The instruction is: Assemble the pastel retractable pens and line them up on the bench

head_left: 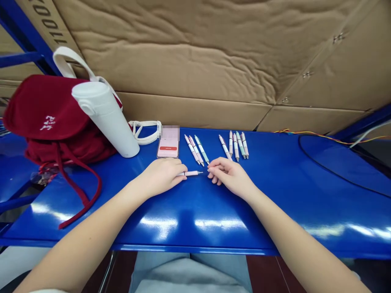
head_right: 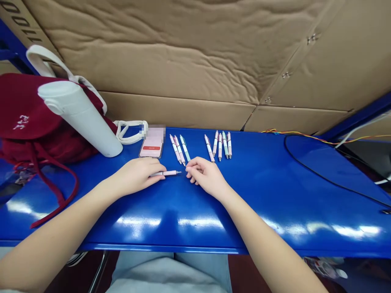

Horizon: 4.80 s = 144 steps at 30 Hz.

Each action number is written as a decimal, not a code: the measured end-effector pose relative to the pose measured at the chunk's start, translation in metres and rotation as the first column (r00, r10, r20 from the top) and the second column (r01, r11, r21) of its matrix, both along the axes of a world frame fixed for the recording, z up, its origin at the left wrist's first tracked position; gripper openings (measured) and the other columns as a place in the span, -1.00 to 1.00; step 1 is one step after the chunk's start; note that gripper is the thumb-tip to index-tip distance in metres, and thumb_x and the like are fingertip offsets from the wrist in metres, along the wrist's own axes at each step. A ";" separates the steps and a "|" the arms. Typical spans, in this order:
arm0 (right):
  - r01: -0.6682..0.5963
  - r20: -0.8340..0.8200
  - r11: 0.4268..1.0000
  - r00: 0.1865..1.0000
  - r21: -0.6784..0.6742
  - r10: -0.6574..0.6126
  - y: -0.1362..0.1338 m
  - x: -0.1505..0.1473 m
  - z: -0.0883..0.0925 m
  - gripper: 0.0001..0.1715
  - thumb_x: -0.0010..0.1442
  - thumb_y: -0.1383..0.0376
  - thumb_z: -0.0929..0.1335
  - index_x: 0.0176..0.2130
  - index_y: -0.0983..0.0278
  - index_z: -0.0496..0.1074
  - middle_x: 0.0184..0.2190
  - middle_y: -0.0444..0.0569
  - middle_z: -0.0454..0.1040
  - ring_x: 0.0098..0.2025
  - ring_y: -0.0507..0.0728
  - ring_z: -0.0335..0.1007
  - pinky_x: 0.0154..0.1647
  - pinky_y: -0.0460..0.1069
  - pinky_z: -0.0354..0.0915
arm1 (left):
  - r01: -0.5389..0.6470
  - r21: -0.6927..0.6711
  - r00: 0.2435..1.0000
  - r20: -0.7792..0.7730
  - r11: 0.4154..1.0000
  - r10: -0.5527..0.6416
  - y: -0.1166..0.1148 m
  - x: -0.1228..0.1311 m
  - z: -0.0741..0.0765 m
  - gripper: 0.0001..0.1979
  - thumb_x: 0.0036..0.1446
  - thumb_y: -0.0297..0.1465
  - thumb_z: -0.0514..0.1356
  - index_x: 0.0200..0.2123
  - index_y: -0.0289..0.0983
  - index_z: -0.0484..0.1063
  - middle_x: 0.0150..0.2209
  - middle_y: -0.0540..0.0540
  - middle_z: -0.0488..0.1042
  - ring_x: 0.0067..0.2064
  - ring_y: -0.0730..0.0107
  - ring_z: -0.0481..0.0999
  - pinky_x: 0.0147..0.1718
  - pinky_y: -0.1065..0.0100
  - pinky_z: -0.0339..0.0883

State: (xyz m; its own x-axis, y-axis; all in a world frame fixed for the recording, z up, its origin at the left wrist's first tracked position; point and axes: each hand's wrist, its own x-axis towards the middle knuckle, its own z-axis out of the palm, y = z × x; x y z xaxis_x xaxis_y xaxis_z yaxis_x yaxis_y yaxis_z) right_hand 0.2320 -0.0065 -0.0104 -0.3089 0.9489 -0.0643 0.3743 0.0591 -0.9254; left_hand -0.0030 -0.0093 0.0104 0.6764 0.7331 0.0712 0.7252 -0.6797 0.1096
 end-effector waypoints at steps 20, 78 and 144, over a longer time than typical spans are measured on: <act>-0.072 -0.010 0.997 0.997 0.029 0.072 -0.003 -0.003 -0.003 -0.86 0.05 0.26 0.35 -0.34 0.28 0.37 -0.49 -0.11 0.42 -0.45 0.03 0.39 -0.45 -0.06 0.34 | 0.023 0.015 1.000 0.012 1.000 -0.023 -0.001 0.002 0.001 -0.76 0.26 -0.29 0.01 -0.19 -0.22 0.44 -0.30 -0.05 0.44 -0.24 0.35 0.44 -0.29 0.38 0.27; -0.331 0.571 0.899 0.813 0.288 0.116 -0.017 -0.004 0.012 -0.81 0.23 0.20 0.25 -0.17 0.23 0.31 -0.36 -0.09 0.44 -0.40 0.06 0.34 -0.41 -0.08 0.16 | 0.040 0.085 0.988 0.143 0.996 -0.052 -0.006 0.004 -0.001 -0.78 0.26 -0.33 0.02 -0.24 -0.27 0.44 -0.29 -0.08 0.42 -0.25 0.37 0.42 -0.27 0.39 0.30; -0.311 0.444 0.857 0.890 0.412 0.109 -0.017 -0.017 0.009 -0.77 0.29 0.28 0.18 -0.31 0.27 0.36 -0.38 -0.05 0.41 -0.32 0.07 0.32 -0.30 -0.05 0.23 | 0.091 0.298 0.981 0.135 0.950 -0.136 -0.009 0.007 -0.003 -0.74 0.28 -0.33 -0.02 -0.21 -0.26 0.44 -0.33 -0.09 0.50 -0.30 0.36 0.49 -0.32 0.35 0.33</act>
State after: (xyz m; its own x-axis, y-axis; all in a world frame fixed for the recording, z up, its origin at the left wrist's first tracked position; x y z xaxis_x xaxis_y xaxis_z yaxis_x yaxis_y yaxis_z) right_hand 0.2149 -0.0238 -0.0015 -0.5480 0.8116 0.2026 0.6246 0.5581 -0.5462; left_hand 0.0042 -0.0183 0.0074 0.7184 0.5845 0.3773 0.6315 -0.7754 -0.0011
